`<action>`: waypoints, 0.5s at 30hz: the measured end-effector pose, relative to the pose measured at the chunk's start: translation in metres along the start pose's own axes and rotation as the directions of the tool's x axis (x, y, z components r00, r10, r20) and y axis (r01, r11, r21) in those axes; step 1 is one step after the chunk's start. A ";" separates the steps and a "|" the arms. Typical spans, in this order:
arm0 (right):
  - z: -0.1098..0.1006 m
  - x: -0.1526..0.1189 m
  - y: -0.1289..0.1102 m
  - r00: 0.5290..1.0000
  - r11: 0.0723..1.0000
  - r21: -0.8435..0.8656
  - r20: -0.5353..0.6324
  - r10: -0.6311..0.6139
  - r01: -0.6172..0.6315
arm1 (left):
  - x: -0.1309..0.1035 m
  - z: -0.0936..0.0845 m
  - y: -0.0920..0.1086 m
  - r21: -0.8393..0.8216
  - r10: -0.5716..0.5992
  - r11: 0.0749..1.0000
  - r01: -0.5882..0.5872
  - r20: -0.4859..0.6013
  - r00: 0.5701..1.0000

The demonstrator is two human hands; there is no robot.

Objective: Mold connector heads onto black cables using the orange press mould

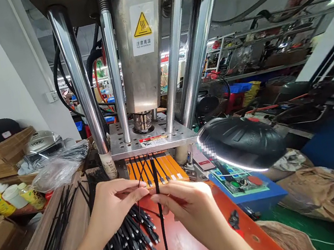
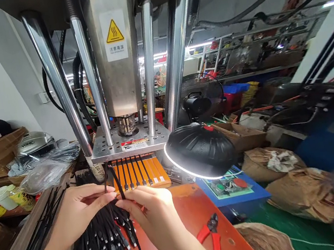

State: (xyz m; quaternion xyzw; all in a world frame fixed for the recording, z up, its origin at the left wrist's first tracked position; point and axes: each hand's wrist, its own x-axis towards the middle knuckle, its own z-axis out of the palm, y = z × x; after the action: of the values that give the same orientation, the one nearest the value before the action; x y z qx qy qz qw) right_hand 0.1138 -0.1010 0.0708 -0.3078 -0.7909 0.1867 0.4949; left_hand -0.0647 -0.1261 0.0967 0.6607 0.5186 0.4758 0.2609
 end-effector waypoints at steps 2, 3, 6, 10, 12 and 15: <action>-0.001 -0.001 0.000 1.000 1.000 -0.011 0.009 -0.008 0.008 | 0.001 0.004 0.000 -0.103 -0.033 0.994 0.034 0.017 0.999; 0.000 -0.001 -0.001 1.000 1.000 -0.013 0.017 -0.015 0.015 | 0.002 0.006 0.000 -0.158 -0.046 0.986 0.050 0.030 0.998; 0.004 -0.003 -0.001 1.000 1.000 -0.002 0.008 -0.021 0.021 | 0.005 0.015 0.001 -0.241 -0.022 0.970 0.025 0.014 1.000; 0.011 -0.008 0.003 0.996 0.998 0.058 -0.086 0.030 -0.026 | 0.012 0.029 0.004 -0.308 0.023 0.951 -0.036 -0.047 0.999; 0.014 -0.014 0.008 0.992 0.997 0.076 -0.126 0.028 -0.019 | 0.018 0.038 0.007 -0.412 -0.021 0.911 -0.002 -0.050 0.999; 0.015 -0.027 0.020 0.990 0.997 0.073 -0.141 0.031 -0.021 | 0.034 0.052 0.010 -0.515 -0.043 0.857 -0.017 -0.104 0.994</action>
State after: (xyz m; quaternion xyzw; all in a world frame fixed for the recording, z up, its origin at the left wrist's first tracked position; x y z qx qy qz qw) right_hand 0.1146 -0.1044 0.0344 -0.3125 -0.7424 0.1989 0.5582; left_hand -0.0129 -0.0896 0.0957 0.5356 0.3907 0.6316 0.4020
